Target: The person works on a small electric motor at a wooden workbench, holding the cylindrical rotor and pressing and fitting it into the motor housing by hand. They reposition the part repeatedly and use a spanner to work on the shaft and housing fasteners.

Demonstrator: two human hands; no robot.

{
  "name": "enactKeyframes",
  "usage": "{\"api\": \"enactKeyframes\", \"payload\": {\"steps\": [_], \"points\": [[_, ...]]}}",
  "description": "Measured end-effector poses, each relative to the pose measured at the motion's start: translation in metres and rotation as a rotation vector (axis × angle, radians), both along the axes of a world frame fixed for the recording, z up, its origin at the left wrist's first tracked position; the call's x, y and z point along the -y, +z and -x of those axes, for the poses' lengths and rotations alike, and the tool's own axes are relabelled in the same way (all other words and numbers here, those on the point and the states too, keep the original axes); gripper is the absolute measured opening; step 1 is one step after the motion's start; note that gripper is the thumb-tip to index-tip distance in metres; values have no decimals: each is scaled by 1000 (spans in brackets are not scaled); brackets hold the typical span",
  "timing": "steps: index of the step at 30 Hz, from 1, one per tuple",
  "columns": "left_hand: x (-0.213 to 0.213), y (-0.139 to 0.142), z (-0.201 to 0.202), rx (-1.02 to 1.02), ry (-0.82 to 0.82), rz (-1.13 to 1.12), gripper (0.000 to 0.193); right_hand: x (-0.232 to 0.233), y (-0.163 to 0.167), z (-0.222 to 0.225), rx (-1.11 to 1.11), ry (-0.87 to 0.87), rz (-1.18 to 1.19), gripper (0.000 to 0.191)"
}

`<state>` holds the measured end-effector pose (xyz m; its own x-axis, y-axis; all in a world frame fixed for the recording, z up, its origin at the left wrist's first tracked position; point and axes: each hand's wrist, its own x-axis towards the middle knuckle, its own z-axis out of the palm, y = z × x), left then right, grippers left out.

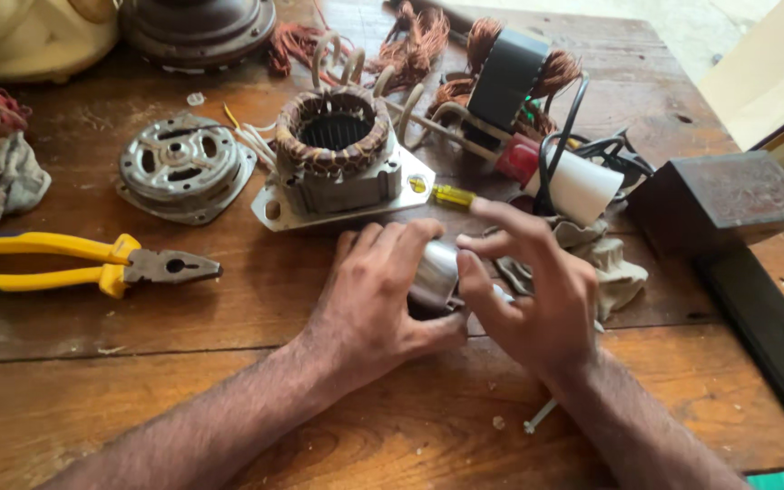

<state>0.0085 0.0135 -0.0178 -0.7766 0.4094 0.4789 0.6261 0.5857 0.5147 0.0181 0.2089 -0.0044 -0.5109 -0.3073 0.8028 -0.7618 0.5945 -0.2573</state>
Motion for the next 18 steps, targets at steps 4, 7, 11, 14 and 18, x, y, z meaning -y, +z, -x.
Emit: {"api": "enactKeyframes", "payload": {"steps": [4, 7, 11, 14, 18], "points": [[3, 1, 1, -25, -24, 2, 80, 1, 6, -3, -158, 251, -84, 36], [1, -1, 3, -22, -24, -38, 76, 2, 8, 1, 54, 2, -19, 35], [1, -4, 3, -40, -28, -15, 75, 1, 8, 2, -67, 173, -72, 32], [2, -4, 2, -24, -18, 8, 75, 1, 7, 1, 4, 144, -51, 31], [4, 0, 3, -32, -27, 9, 77, 0, 7, 1, -49, 90, -58, 28]]}}
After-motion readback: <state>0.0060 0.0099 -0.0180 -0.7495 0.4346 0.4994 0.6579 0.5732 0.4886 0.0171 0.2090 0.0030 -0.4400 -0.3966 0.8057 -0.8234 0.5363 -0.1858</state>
